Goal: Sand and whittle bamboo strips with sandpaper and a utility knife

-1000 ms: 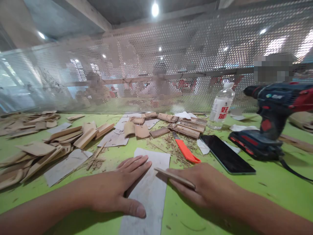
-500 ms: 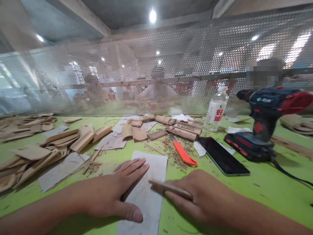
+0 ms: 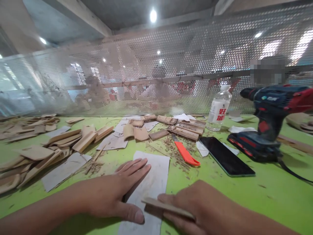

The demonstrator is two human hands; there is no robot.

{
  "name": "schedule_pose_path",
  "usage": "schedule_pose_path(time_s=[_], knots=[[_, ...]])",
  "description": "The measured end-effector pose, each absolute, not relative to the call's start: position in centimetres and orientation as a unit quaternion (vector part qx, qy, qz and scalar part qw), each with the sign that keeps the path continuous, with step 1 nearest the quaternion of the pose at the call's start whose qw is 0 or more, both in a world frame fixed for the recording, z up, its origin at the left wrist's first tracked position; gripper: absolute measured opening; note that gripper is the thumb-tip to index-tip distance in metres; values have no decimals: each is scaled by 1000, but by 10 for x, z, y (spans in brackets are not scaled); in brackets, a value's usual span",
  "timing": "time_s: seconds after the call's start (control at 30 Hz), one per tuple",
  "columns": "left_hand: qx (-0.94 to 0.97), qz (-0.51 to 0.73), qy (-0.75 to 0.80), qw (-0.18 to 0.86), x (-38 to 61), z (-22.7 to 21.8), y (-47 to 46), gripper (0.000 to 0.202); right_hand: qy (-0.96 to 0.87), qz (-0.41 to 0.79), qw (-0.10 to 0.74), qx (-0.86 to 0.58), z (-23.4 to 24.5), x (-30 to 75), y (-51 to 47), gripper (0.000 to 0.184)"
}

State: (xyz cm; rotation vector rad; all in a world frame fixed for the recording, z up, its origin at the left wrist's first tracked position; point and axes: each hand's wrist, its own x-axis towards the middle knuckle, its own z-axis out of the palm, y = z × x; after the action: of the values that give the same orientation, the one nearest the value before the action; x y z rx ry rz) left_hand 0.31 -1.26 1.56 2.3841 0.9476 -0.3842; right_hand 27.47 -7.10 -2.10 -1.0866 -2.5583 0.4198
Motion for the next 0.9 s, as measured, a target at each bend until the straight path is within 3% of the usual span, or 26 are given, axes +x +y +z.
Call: schedule_pose_path(time_s=[0.27, 0.9], knots=[[887, -133, 347, 275, 2, 12, -12, 121, -884, 211, 167, -383, -19, 274, -72, 41], [883, -143, 351, 276, 1, 13, -13, 121, -899, 194, 144, -366, -16, 278, -69, 39]])
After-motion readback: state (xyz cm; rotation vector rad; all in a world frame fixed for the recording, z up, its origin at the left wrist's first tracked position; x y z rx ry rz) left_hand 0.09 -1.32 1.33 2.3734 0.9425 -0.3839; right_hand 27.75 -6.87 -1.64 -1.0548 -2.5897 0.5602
